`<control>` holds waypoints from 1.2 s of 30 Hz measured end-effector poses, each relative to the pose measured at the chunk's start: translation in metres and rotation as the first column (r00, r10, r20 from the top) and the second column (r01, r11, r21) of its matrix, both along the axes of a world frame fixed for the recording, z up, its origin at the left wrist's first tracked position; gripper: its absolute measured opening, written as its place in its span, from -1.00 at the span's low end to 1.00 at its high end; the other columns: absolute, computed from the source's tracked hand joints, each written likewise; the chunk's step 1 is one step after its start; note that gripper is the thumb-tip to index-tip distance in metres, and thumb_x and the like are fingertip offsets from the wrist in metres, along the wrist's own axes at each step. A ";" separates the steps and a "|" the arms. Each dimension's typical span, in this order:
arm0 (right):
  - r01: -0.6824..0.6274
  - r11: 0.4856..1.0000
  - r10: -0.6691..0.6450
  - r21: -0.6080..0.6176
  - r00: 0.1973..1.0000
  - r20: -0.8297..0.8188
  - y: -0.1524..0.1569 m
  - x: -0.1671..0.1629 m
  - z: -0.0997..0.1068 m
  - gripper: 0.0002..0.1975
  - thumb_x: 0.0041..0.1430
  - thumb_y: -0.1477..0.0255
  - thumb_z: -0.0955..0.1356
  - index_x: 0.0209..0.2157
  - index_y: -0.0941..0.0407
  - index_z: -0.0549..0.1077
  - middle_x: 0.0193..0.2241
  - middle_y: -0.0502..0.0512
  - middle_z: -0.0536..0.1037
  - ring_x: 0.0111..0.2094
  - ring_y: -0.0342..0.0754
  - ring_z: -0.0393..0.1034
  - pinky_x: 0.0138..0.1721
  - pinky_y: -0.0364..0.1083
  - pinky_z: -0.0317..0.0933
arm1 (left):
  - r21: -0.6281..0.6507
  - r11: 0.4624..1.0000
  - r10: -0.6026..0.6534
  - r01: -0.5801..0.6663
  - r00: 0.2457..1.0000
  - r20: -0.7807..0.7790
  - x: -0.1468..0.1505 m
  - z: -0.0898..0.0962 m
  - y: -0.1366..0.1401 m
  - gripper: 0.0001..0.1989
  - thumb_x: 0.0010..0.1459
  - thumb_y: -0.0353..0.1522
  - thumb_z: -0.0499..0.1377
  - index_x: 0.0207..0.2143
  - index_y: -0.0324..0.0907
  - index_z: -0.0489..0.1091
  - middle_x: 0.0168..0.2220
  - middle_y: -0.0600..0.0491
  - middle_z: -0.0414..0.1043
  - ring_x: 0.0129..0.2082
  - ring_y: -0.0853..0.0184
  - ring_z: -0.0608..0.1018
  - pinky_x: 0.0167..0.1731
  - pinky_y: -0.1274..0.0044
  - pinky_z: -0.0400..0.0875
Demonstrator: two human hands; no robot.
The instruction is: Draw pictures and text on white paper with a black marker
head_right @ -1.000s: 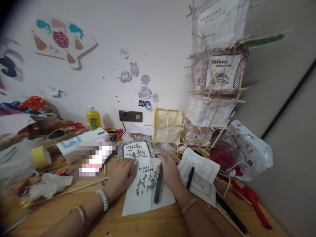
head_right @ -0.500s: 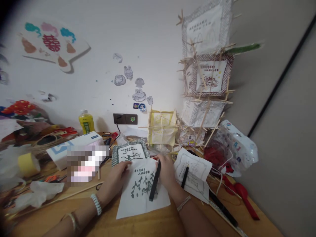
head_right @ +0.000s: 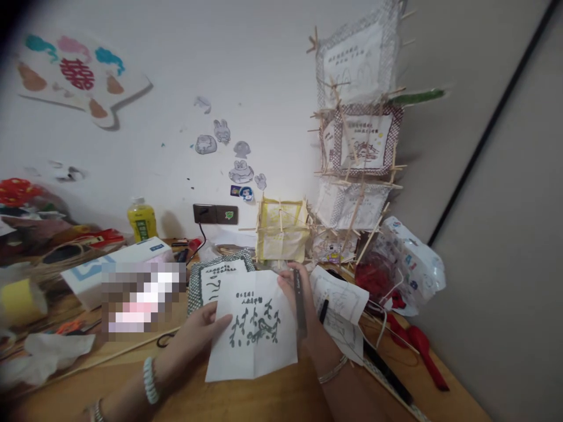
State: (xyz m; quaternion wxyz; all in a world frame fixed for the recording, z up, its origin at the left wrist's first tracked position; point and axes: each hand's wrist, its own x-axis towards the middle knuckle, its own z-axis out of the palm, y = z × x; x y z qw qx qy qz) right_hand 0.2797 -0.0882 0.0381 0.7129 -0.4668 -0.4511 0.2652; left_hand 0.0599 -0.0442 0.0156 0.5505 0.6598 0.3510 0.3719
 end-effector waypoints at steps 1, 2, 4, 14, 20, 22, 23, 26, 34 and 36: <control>-0.027 1.000 0.026 -0.008 1.000 -0.012 -0.001 0.001 0.002 -0.60 0.00 0.30 0.44 -0.14 0.04 0.28 -0.28 0.04 0.54 -0.22 0.04 0.47 -0.21 -0.02 0.31 | -0.013 1.000 -0.004 0.004 1.000 -0.003 -0.001 0.001 0.000 -0.58 -0.08 -0.08 0.30 -0.36 -0.26 0.41 -0.52 0.02 0.47 -0.46 0.19 0.53 -0.50 0.46 0.45; -0.051 0.999 0.050 -0.016 0.998 -0.022 -0.001 0.003 0.002 -0.59 -0.01 0.32 0.44 -0.14 0.04 0.27 -0.28 0.04 0.54 -0.23 0.03 0.47 -0.22 -0.02 0.31 | -0.024 1.000 -0.007 0.006 1.000 -0.005 -0.003 0.002 0.000 -0.59 -0.06 -0.08 0.28 -0.36 -0.25 0.41 -0.50 0.02 0.48 -0.45 0.20 0.53 -0.50 0.46 0.44; -0.079 0.997 0.078 -0.021 0.996 -0.030 0.000 0.006 0.002 -0.58 -0.04 0.34 0.45 -0.15 0.04 0.26 -0.28 0.04 0.55 -0.25 0.02 0.48 -0.24 -0.03 0.31 | -0.038 0.999 -0.012 0.011 1.000 -0.014 -0.007 0.004 0.000 -0.59 -0.05 -0.07 0.27 -0.36 -0.24 0.40 -0.48 0.02 0.49 -0.46 0.23 0.52 -0.51 0.49 0.42; -0.083 0.991 0.107 -0.107 0.967 0.233 0.002 0.026 -0.006 -0.61 0.01 0.40 0.39 -0.11 0.03 0.23 -0.31 0.02 0.55 -0.36 -0.03 0.45 -0.34 -0.08 0.28 | -0.035 0.974 -0.224 0.222 0.971 -0.081 -0.024 0.006 -0.019 -0.59 0.07 -0.07 0.18 -0.23 -0.25 0.44 -0.18 -0.08 0.54 -0.22 0.15 0.55 -0.19 0.33 0.45; -0.093 0.993 0.118 -0.074 0.832 0.542 -0.006 0.031 0.003 -0.77 0.14 0.44 0.31 -0.14 0.04 0.28 -0.33 0.05 0.56 -0.25 0.01 0.44 -0.16 0.00 0.27 | 0.250 0.955 -0.110 0.159 0.974 -0.200 -0.032 -0.006 -0.027 -0.36 0.12 -0.24 0.15 0.21 -0.20 0.03 0.17 -0.21 0.24 0.13 0.11 0.36 0.11 0.20 0.26; -0.068 0.996 0.087 -0.055 0.798 0.596 -0.008 0.031 0.005 -0.79 0.16 0.44 0.29 -0.13 0.04 0.29 -0.32 0.05 0.56 -0.22 0.01 0.44 -0.10 0.02 0.26 | 0.462 0.871 -0.010 0.168 0.946 -0.325 -0.035 -0.011 -0.028 -0.36 0.16 -0.30 0.10 0.25 -0.20 -0.04 0.20 -0.26 0.18 0.15 0.08 0.34 0.08 0.15 0.30; -0.050 0.998 0.068 -0.047 0.784 0.617 -0.008 0.031 0.005 -0.79 0.17 0.44 0.29 -0.13 0.04 0.30 -0.31 0.05 0.55 -0.20 0.02 0.44 -0.08 0.03 0.25 | 0.556 0.809 0.044 0.189 0.925 -0.378 -0.037 -0.013 -0.030 -0.39 0.16 -0.34 0.09 0.24 -0.20 0.02 0.21 -0.27 0.16 0.15 0.05 0.33 0.06 0.14 0.32; 0.025 0.999 -0.003 -0.026 0.772 0.635 -0.009 0.030 0.006 -0.81 0.18 0.43 0.29 -0.14 0.03 0.31 -0.29 0.06 0.55 -0.15 0.03 0.43 -0.07 0.03 0.25 | 0.736 0.600 0.123 0.314 0.872 -0.473 -0.039 -0.011 -0.036 -0.59 0.11 -0.46 0.07 0.04 -0.22 0.33 0.24 -0.26 0.12 0.17 0.00 0.30 0.03 0.16 0.36; 0.068 0.996 -0.019 -0.055 0.780 0.626 -0.015 0.012 0.016 -0.82 0.22 0.34 0.27 -0.13 0.05 0.32 -0.32 0.05 0.56 -0.26 0.00 0.47 -0.16 -0.02 0.31 | 0.830 0.185 0.112 0.527 0.827 -0.550 -0.028 -0.025 -0.057 -0.61 0.05 -0.53 0.11 -0.03 -0.16 0.39 0.09 -0.04 0.38 0.24 0.00 0.17 0.18 0.15 0.14; 0.072 0.997 -0.034 -0.034 0.770 0.637 -0.020 0.007 0.021 -0.81 0.24 0.31 0.27 -0.12 0.04 0.33 -0.32 0.05 0.56 -0.27 0.00 0.46 -0.16 -0.03 0.31 | 0.817 0.111 0.120 0.567 0.808 -0.577 -0.023 -0.038 -0.062 -0.59 0.09 -0.48 0.16 0.03 -0.18 0.35 0.07 -0.05 0.40 0.10 0.05 0.38 0.12 0.24 0.25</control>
